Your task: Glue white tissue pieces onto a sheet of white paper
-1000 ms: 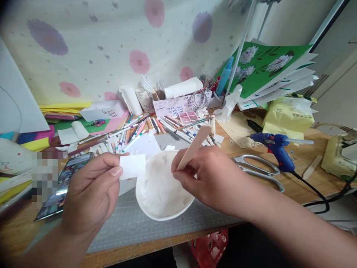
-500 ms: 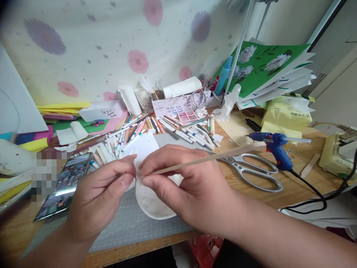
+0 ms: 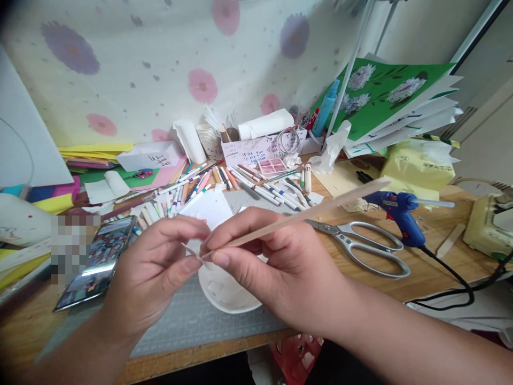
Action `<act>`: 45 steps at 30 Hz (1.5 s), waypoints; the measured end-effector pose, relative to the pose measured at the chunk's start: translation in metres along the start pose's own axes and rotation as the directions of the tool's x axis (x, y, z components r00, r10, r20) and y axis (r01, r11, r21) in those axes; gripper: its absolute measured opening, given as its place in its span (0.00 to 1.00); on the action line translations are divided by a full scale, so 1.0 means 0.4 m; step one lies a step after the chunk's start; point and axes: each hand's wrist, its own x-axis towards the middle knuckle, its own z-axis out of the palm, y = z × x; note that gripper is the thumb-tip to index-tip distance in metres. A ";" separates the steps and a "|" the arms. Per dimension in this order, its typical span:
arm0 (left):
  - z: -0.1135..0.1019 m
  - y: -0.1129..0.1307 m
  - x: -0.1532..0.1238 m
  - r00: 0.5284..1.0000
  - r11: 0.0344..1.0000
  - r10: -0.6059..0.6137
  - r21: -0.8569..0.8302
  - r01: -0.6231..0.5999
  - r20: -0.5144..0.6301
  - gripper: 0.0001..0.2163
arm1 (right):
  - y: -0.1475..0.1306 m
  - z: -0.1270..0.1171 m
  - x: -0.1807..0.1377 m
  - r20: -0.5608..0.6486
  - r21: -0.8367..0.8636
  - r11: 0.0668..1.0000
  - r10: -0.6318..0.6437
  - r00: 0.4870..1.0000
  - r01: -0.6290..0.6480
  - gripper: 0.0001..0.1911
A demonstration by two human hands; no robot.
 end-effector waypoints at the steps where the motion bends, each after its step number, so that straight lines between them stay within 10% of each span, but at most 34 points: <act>1: -0.002 0.003 -0.001 1.000 1.000 -0.006 0.010 0.006 0.022 0.08 | 0.001 -0.001 -0.001 -0.001 0.000 1.000 -0.008 1.000 0.008 0.02; 45: -0.009 0.023 0.004 0.998 0.996 -0.040 -0.072 0.043 0.042 0.04 | 0.006 -0.014 -0.003 0.092 0.083 0.993 -0.094 0.991 0.086 0.09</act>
